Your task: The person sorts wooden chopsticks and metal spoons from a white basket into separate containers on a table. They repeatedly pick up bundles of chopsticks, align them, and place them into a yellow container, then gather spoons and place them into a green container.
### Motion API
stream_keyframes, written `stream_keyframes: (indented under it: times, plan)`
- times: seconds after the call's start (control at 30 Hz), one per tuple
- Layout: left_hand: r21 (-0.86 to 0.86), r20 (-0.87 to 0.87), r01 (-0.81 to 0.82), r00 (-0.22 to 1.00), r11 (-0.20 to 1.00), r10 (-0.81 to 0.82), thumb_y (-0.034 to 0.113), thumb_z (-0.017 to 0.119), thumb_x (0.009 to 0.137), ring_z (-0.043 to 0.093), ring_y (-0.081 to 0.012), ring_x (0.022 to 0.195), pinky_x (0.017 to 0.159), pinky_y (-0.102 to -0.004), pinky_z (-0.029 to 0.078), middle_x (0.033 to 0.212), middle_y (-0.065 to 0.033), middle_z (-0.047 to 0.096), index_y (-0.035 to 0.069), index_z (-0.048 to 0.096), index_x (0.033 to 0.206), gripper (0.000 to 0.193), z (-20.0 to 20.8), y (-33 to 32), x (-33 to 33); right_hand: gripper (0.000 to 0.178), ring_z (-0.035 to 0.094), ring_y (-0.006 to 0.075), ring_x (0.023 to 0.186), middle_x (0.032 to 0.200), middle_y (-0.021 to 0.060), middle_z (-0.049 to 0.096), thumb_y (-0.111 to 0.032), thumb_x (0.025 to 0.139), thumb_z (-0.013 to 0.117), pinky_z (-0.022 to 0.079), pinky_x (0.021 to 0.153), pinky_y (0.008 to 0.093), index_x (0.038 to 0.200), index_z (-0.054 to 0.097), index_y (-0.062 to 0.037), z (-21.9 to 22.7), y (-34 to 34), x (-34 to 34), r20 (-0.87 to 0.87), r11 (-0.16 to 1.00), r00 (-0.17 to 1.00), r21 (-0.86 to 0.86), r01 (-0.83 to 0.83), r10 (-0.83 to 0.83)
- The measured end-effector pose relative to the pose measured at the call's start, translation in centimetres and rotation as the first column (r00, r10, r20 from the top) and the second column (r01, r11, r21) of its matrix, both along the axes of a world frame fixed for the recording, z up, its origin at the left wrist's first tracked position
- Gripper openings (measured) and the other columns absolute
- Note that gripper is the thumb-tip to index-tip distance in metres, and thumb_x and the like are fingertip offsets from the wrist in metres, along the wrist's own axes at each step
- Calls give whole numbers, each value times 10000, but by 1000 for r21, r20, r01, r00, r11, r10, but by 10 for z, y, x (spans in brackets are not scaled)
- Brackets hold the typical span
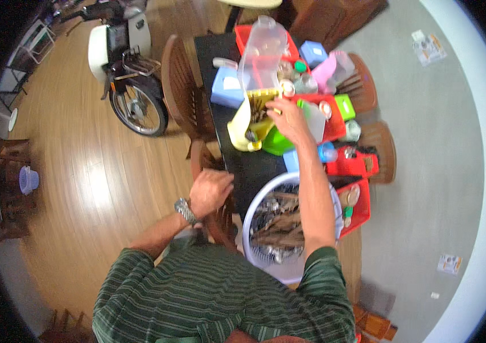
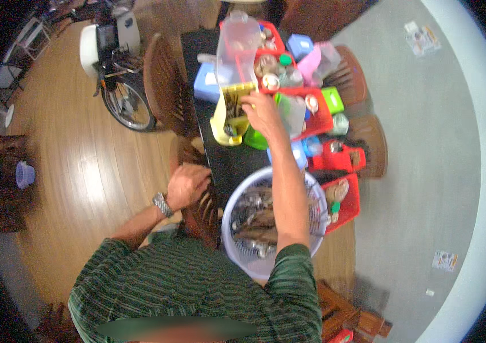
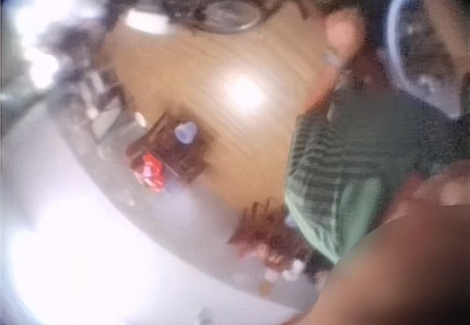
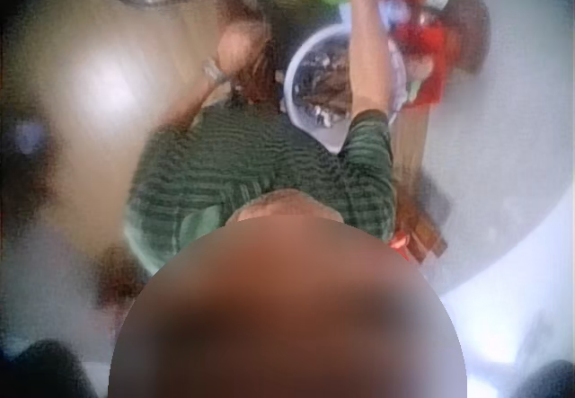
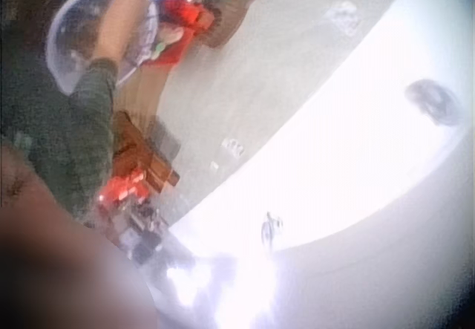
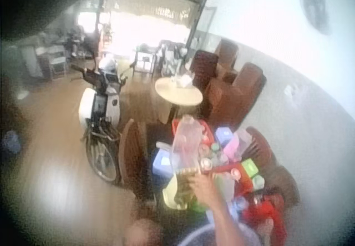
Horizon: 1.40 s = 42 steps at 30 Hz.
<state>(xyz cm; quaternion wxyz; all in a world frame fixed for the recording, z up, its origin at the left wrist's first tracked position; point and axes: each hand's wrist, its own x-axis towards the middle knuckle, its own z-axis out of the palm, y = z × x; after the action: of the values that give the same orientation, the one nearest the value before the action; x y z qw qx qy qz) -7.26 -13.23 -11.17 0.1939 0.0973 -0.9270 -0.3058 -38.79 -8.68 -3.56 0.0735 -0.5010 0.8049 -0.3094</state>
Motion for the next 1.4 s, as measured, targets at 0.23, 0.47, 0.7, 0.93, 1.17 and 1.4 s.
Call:
stream_keyframes:
  times: [0.23,0.47,0.7,0.93,1.17,1.4]
  plan:
    - [25,27,9,1000,1000,-9,154,718,873,663,-323,1036,947,-439,499,1104,-121,717,31,699,1123,279,-7,3,1,250,709,134,939,1066,93,771,-185,980,690,550,857,289,1154,745,-14,58,112,12,133,976,968,-21,216,-211]
    - [-30,54,-18,998,999,20,153,716,887,664,-331,1050,981,-450,495,1112,-134,721,25,702,1136,281,-5,6,-2,355,731,329,910,979,206,753,-328,964,654,549,831,389,1062,749,0,24,298,11,11,728,860,539,425,-511]
    - [-104,67,-99,992,990,106,153,702,907,659,-341,1072,1001,-450,487,1116,-145,721,21,702,1134,262,-12,13,-2,769,703,468,931,870,332,696,-682,891,581,539,857,497,924,740,70,-114,383,78,-146,328,514,617,715,-845]
    - [-213,80,-113,988,971,132,138,692,914,672,-347,1044,963,-453,506,1094,-170,728,6,710,1121,246,-14,16,-3,781,674,460,1079,1163,266,681,-702,810,708,542,922,527,1055,724,40,-146,308,109,-40,348,441,553,757,-896]
    - [-239,49,-128,988,962,143,147,703,909,686,-354,1008,940,-454,522,1057,-174,737,8,721,1086,227,-15,17,-1,992,565,399,1176,1252,237,603,-656,724,805,446,988,528,1372,497,28,-112,296,104,-256,390,584,535,750,-771]
    - [-232,30,-117,991,966,127,134,682,904,679,-347,997,936,-466,512,1027,-165,735,8,711,1061,204,-16,15,0,1054,603,414,1191,1241,290,638,-541,732,855,389,1046,552,1456,347,34,-139,257,92,-162,380,496,458,803,-853]
